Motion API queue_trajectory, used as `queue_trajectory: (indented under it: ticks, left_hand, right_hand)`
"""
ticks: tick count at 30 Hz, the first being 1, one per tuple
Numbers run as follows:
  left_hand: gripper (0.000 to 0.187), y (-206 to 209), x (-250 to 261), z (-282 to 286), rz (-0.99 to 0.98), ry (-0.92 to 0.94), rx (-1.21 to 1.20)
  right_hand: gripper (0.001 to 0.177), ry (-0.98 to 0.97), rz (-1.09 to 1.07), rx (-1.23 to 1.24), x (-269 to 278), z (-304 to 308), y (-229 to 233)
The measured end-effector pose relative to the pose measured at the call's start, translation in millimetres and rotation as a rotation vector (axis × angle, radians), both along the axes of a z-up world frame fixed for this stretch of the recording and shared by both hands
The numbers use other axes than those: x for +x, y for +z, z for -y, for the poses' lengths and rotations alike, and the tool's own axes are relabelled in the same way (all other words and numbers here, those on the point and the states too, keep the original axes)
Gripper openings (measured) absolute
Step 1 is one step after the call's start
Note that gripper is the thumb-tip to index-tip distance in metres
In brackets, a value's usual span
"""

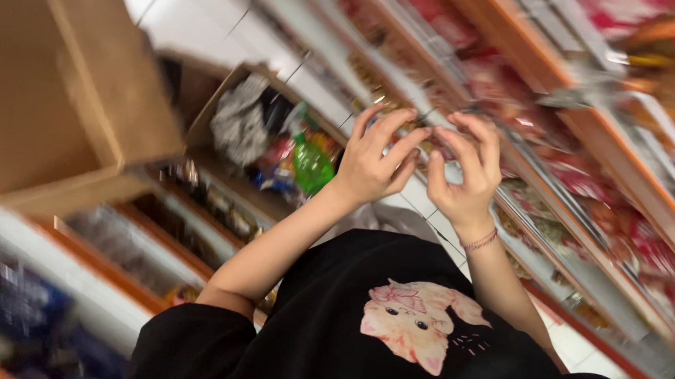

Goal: The person takes packaged snacks from a cardboard box and places them onto wire shelves in a store aisle. They arrange the items in rows and later use a cloth to wipe the shelf surface.

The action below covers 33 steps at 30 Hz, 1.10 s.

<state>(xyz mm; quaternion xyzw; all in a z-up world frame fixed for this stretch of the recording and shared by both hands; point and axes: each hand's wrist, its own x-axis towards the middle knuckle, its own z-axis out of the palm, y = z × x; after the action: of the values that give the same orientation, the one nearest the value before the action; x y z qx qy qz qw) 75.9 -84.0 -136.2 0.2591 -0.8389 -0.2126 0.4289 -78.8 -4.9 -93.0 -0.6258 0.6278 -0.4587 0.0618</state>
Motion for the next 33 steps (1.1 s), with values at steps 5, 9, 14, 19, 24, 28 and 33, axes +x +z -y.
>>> queue_trajectory:
  ticks: [5,9,14,19,24,28,33]
  left_hand:
    - [0.039,-89,71,-21,0.2,0.209,0.183]
    - [0.037,-167,123,-41,0.367,0.363,0.369]
    - [0.028,-262,166,-60,0.5,0.619,0.867]
    - [0.029,-329,171,-65,0.168,0.991,1.036]
    - [0.047,-362,162,-59,-0.111,1.271,1.025]
    - [0.024,-370,158,-72,-0.266,1.065,1.299]
    - [0.01,-370,149,-77,-0.269,1.0,1.002]
  right_hand:
    - [0.028,0.243,0.04,0.159,38,43,-64]
    - [0.027,0.406,0.05,0.299,67,73,-129]
    - [0.026,0.55,0.08,0.445,95,89,-200]
    - [0.027,0.576,0.166,0.608,120,91,-251]
    - [0.046,0.509,0.107,0.758,131,80,-286]
    - [0.068,0.441,0.077,0.789,136,67,-313]
    - [0.081,0.536,0.079,0.641,147,75,-335]
